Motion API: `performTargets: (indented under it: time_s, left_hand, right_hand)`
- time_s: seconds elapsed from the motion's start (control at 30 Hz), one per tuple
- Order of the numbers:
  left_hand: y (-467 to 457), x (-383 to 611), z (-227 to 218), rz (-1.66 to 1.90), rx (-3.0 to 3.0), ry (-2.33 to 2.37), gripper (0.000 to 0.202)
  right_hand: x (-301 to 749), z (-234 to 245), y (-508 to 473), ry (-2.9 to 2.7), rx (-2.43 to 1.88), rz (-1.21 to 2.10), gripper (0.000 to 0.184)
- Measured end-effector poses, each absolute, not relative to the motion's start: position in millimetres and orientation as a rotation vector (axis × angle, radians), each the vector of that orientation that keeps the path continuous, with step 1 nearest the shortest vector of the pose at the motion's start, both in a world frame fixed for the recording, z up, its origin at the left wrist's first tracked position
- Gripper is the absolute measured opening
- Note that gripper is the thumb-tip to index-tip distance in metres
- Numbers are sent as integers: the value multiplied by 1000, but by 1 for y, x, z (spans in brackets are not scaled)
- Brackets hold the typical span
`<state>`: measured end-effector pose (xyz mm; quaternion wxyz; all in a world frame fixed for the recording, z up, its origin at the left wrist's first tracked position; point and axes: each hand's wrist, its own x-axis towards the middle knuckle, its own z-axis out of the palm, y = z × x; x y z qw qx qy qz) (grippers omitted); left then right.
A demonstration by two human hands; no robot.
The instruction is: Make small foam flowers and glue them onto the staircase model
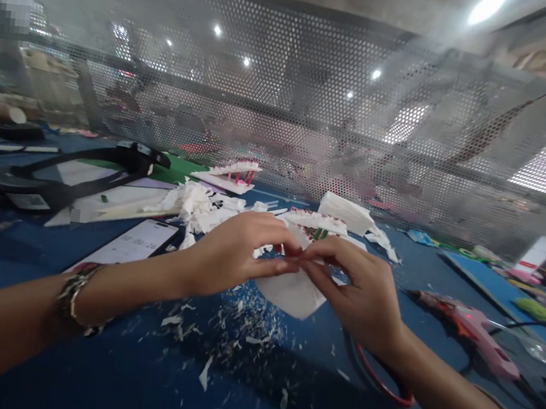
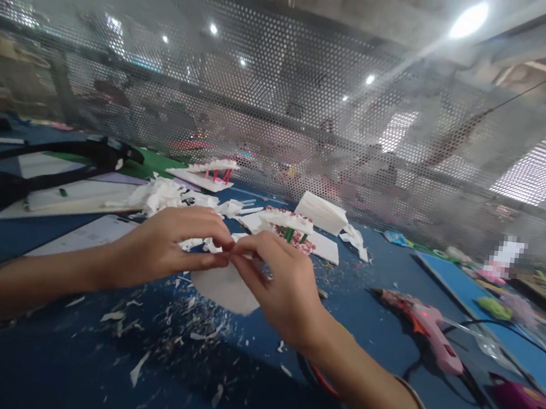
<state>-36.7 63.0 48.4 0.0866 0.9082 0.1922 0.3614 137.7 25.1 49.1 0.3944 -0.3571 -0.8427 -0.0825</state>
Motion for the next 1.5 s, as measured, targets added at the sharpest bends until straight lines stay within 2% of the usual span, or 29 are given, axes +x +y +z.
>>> performTargets:
  time_s: [0.33,0.63,0.77,1.1,1.27,1.5]
  left_hand:
    - [62,-33,42,1135,2422,690,9]
    - [62,-28,41,1065,1930,611,7]
    - [62,-26,39,1041,1825,598,8]
    - [57,-22,31,1112,1551,608,6]
    - [55,-20,31,1102,1432,556,5]
    - [53,-22,29,1117,1503,533,6]
  right_hand:
    - [135,45,29,-2053,-948,-96,4]
    - [131,42,27,-1774,-910,355,1]
    - [129,42,26,-1662,-952,603,7]
    - [124,37,28,-1515,-942,827,7]
    - [122,34,24,-1490,-951,839,8]
    - [126,34,23,-1621,-899,600,5]
